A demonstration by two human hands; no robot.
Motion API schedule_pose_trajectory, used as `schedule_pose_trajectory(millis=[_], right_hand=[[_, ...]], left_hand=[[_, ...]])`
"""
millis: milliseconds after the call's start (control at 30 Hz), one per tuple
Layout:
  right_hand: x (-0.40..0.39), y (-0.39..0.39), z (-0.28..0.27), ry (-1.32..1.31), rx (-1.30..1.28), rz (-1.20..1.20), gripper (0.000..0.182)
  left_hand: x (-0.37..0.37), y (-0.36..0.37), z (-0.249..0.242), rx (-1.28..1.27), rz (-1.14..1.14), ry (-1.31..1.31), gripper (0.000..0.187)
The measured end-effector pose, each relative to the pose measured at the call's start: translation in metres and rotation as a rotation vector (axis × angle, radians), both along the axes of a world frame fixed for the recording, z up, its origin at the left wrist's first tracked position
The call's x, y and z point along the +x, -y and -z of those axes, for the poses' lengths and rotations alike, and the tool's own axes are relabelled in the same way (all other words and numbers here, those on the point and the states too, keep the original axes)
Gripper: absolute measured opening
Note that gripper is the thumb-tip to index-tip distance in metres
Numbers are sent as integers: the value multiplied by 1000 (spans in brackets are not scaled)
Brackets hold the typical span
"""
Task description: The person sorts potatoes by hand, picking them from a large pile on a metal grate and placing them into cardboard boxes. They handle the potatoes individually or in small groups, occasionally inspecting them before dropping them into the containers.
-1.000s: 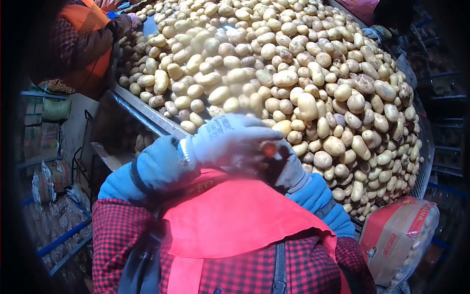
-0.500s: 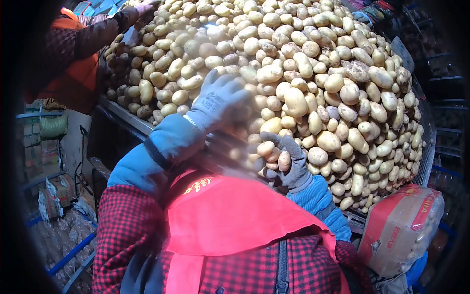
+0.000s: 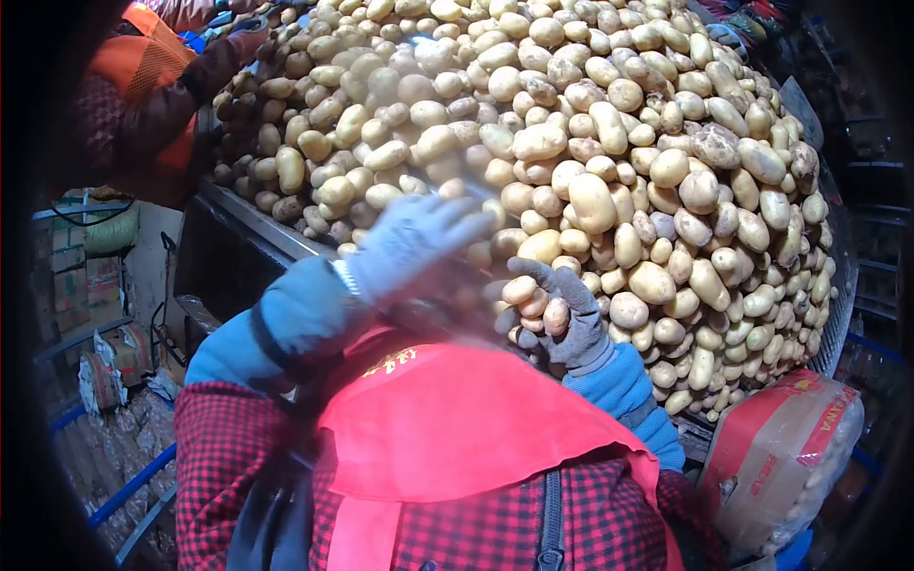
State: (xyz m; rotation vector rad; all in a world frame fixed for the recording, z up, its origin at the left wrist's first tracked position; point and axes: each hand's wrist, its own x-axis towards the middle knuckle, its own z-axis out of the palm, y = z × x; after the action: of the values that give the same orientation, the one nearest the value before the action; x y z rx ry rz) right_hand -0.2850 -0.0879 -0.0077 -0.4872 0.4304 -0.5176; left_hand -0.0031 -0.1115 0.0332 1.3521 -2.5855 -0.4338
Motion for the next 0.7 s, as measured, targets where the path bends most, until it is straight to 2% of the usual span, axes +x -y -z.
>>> schedule_pose_trajectory(millis=[67,100,233,467,700], right_hand=[[1,-1,-3,-22,-11,11,87],[1,-1,-5,-13,26,13,86],[2,0,-7,-37,15,19,86],[1,2,0,-22,-71,1,83],[4,4,-6,-20,60,-21,82]], left_hand=[[-29,6,8,-13,-56,91,85],[-37,15,16,58,-72,178,88],[-42,15,22,43,-26,125,82],[-38,13,27,150,-127,130,70],[-50,18,12,235,-106,229,74]])
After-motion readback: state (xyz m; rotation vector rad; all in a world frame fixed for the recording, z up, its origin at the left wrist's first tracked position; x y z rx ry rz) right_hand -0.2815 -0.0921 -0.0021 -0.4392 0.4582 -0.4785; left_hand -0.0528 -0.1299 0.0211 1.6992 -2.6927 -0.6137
